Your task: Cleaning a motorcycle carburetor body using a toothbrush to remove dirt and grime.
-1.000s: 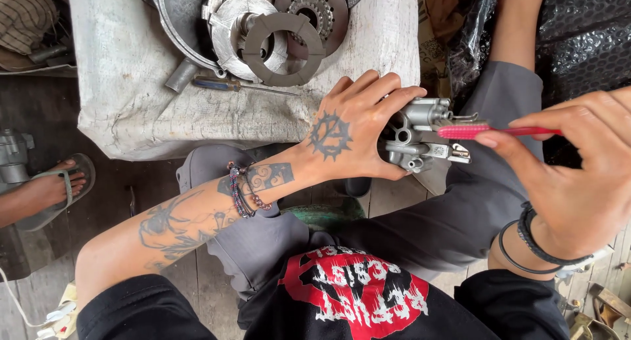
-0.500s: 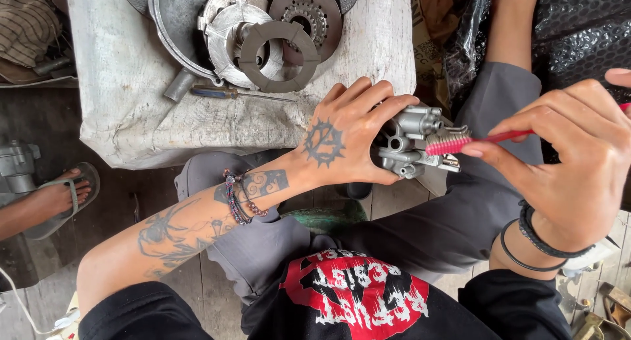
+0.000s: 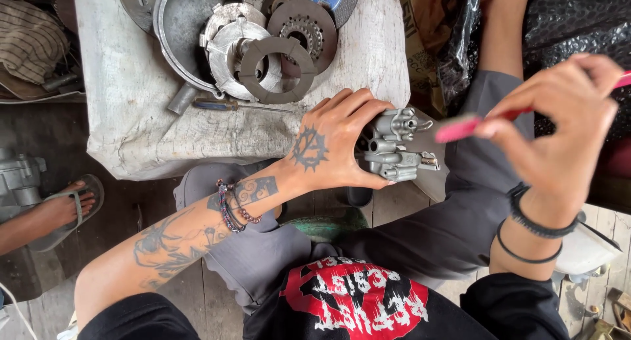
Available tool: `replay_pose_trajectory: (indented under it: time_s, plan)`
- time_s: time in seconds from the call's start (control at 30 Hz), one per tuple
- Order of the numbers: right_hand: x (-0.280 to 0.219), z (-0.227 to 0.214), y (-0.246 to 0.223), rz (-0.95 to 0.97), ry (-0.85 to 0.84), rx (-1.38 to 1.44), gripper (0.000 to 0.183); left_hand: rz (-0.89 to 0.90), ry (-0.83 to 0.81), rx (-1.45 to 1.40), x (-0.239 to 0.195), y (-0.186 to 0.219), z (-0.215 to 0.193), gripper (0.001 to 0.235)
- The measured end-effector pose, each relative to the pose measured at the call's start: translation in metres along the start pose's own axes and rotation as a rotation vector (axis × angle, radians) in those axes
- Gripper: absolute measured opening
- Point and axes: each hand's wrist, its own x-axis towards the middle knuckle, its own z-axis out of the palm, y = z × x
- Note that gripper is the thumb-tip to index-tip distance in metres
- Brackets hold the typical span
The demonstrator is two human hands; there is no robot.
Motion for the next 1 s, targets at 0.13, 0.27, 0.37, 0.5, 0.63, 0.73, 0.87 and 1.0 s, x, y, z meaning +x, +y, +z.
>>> replay_pose_trajectory:
  time_s: [0.13,0.27,0.37,0.5,0.63,0.73,0.87,1.0]
  plan:
    - [0.007,0.025,-0.013,-0.019,0.011,0.077,0.032,0.021,0.006,-0.023,0.003,-0.002,-0.001,0.075]
    - [0.01,0.027,0.012,-0.013,0.03,0.103,0.026,0.007,0.011,-0.013,0.002,-0.005,0.001,0.079]
    - [0.009,0.023,0.016,-0.035,0.082,0.064,0.033,0.012,0.005,-0.01,0.001,-0.004,-0.001,0.079]
    - [0.011,0.034,-0.003,-0.108,0.005,0.2,0.033,0.03,0.022,-0.014,0.002,-0.002,-0.002,0.075]
    - [0.011,0.035,0.021,-0.037,-0.064,0.244,0.029,0.033,0.016,-0.003,-0.001,-0.007,0.001,0.08]
    - [0.01,0.037,0.027,-0.016,0.012,0.056,0.031,0.047,-0.001,-0.014,0.002,-0.003,-0.005,0.078]
    - [0.013,0.046,0.016,-0.074,-0.036,0.378,0.029,0.064,-0.002,-0.019,0.0,-0.004,-0.006,0.075]
    - [0.021,0.05,0.043,-0.04,-0.117,0.318,0.017,0.081,-0.011,-0.032,-0.001,-0.002,-0.009,0.075]
